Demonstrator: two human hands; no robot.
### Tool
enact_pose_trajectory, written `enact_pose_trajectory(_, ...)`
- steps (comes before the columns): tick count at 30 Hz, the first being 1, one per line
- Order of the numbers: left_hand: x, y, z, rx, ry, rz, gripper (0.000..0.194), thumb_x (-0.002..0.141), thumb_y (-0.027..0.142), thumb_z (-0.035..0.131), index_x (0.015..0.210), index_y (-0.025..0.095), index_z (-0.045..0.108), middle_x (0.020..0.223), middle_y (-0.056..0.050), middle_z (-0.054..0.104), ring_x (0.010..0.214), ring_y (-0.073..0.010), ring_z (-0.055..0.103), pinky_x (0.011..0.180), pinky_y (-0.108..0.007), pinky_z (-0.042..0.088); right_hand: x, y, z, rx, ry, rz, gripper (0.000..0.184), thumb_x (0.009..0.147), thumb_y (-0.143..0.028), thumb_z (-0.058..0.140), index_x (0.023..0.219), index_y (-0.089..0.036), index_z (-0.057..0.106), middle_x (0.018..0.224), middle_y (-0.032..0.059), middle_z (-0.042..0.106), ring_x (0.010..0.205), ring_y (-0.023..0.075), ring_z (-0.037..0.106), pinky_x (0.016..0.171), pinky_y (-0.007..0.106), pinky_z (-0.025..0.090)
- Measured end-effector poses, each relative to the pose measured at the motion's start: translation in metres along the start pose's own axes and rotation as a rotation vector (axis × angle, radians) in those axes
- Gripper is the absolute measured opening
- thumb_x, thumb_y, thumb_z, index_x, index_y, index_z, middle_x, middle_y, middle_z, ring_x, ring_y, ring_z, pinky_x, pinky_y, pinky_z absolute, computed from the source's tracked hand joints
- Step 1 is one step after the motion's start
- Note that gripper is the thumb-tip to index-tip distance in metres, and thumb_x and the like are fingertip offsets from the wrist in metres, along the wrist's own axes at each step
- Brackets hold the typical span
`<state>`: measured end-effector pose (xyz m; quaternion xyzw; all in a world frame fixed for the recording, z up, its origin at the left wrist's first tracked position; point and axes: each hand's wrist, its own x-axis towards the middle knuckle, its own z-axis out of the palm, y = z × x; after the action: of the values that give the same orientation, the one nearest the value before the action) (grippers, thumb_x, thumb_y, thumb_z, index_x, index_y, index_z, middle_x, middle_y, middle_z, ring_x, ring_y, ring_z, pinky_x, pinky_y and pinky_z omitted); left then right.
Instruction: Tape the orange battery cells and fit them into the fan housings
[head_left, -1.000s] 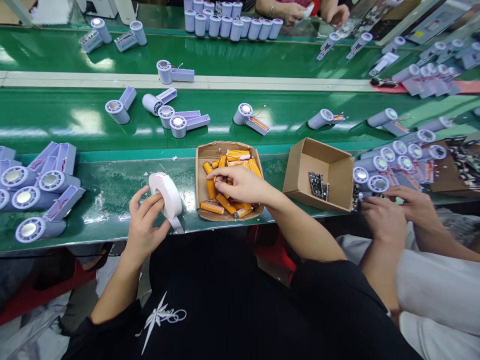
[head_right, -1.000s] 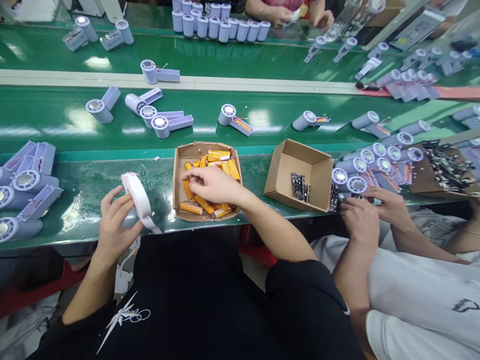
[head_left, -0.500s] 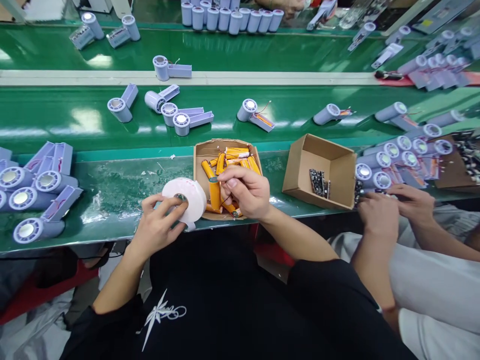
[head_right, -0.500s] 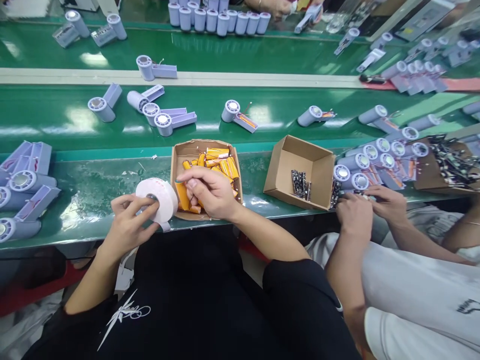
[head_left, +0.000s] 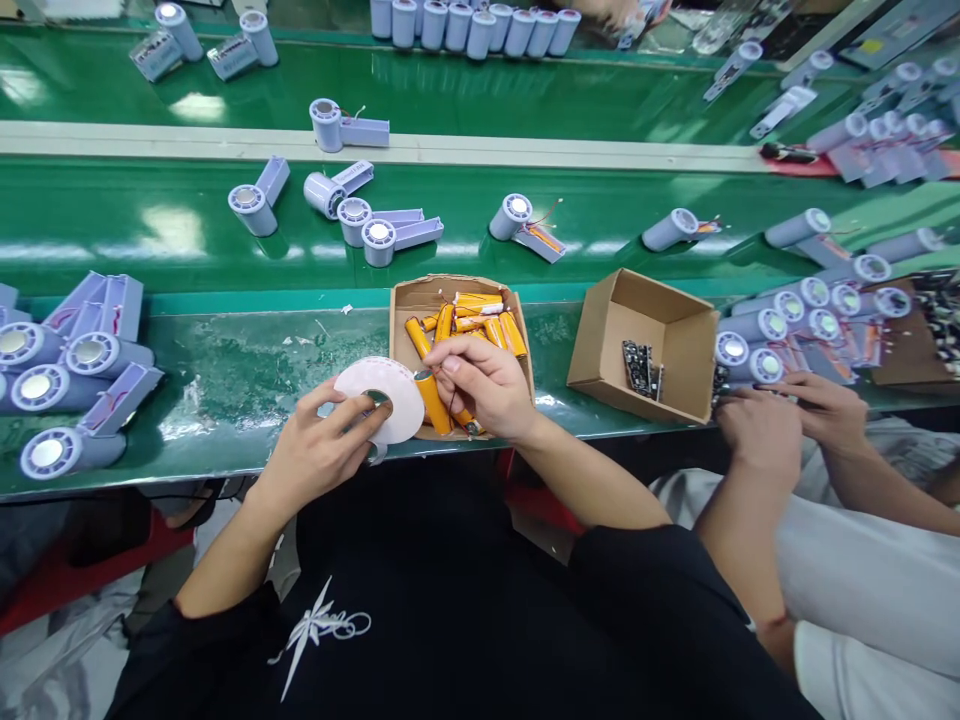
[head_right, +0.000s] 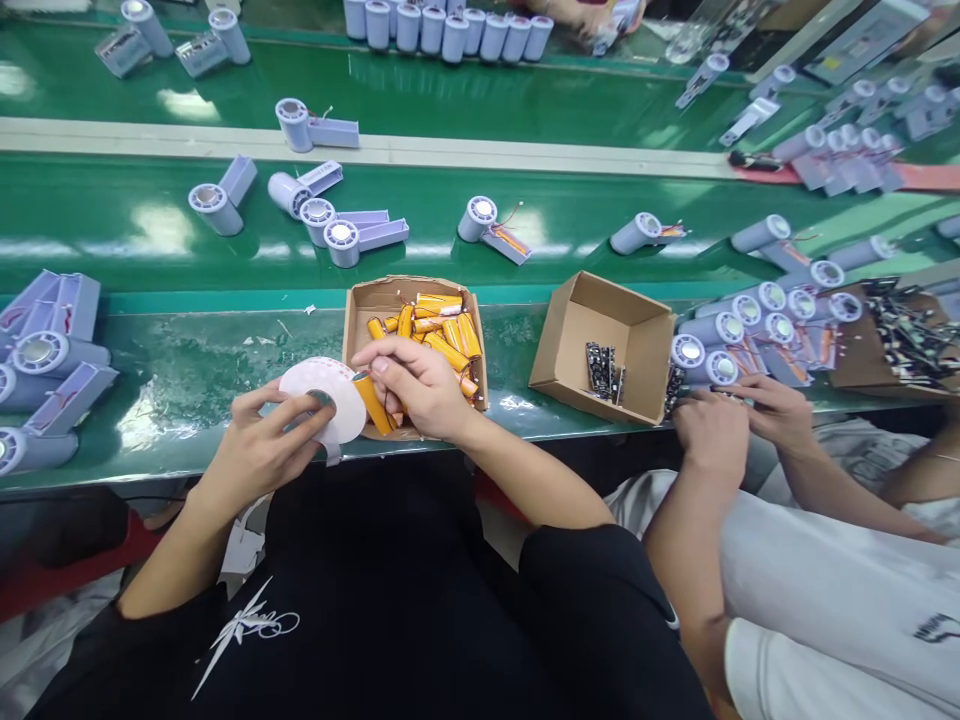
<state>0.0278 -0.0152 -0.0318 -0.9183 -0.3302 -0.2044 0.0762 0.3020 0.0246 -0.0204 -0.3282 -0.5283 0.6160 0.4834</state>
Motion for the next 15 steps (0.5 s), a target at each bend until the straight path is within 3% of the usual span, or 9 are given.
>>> enact_pose_trajectory(3,-0.002,-0.006,-0.002,0.024,0.055,-0.044,0.06,0.089,0.008,0.073,0.144,0.033,0.072,0.123,-0.002,0.082,0.111,-0.0286,0.062,0.116,-0.051,0.055,-0.004,0.0,-0.005,-0.084,0.055,-0.065,0.061,0.09,-0.069,0.081,0.127,-0.024,0.064,0.088,-0.002,0.066,0.065,0.0118,0.061,0.058,0.024,0.054)
enact_pose_trajectory(5,-0.002,-0.01,-0.004,0.026,0.1,-0.058,0.063,0.089,0.006,0.074,0.145,0.034,0.072,0.122,-0.001,0.083,0.104,-0.0268,0.061,0.115,-0.051,0.057,-0.008,-0.004,-0.007,-0.245,0.006,-0.047,0.07,0.083,-0.065,0.091,0.134,-0.024,0.064,0.105,0.0036,0.073,0.081,0.0165,0.069,0.075,0.03,0.061)
enact_pose_trajectory(7,0.0,-0.013,-0.007,0.032,0.114,-0.045,0.065,0.09,0.004,0.073,0.147,0.035,0.071,0.12,0.0,0.083,0.101,-0.0249,0.061,0.116,-0.049,0.058,-0.011,-0.012,-0.008,-0.448,-0.093,0.01,0.054,0.088,-0.057,0.089,0.127,-0.023,0.071,0.106,0.0062,0.078,0.088,0.0204,0.072,0.085,0.035,0.061)
enact_pose_trajectory(9,0.004,-0.014,-0.01,0.072,0.121,-0.019,0.066,0.091,0.003,0.073,0.149,0.035,0.07,0.12,0.002,0.083,0.102,-0.0242,0.06,0.12,-0.048,0.056,-0.011,-0.02,-0.011,-0.607,-0.146,0.027,0.03,0.097,-0.05,0.081,0.106,-0.021,0.077,0.092,0.0054,0.08,0.083,0.0216,0.071,0.084,0.036,0.059)
enact_pose_trajectory(10,0.006,-0.013,-0.011,0.094,0.124,-0.006,0.066,0.092,0.002,0.073,0.149,0.035,0.07,0.121,0.002,0.083,0.103,-0.0242,0.059,0.122,-0.048,0.055,-0.009,-0.024,-0.013,-0.653,-0.154,0.03,0.027,0.099,-0.047,0.079,0.096,-0.02,0.077,0.085,0.0047,0.079,0.08,0.0214,0.07,0.082,0.036,0.058)
enact_pose_trajectory(12,0.012,-0.012,-0.012,0.127,0.133,0.005,0.066,0.094,0.003,0.073,0.152,0.036,0.068,0.123,0.003,0.083,0.105,-0.0251,0.059,0.121,-0.047,0.054,-0.005,-0.026,-0.016,-0.634,-0.129,0.04,0.029,0.096,-0.046,0.082,0.085,-0.02,0.075,0.079,0.0032,0.076,0.076,0.0206,0.069,0.078,0.035,0.058)
enact_pose_trajectory(15,0.02,-0.006,-0.007,0.137,0.182,-0.032,0.068,0.097,0.011,0.076,0.158,0.037,0.062,0.124,0.001,0.083,0.102,-0.0269,0.061,0.109,-0.047,0.056,0.002,-0.014,-0.006,-0.305,0.05,0.021,0.038,0.086,-0.055,0.09,0.091,-0.02,0.074,0.084,0.0028,0.079,0.082,0.0215,0.075,0.083,0.037,0.064)
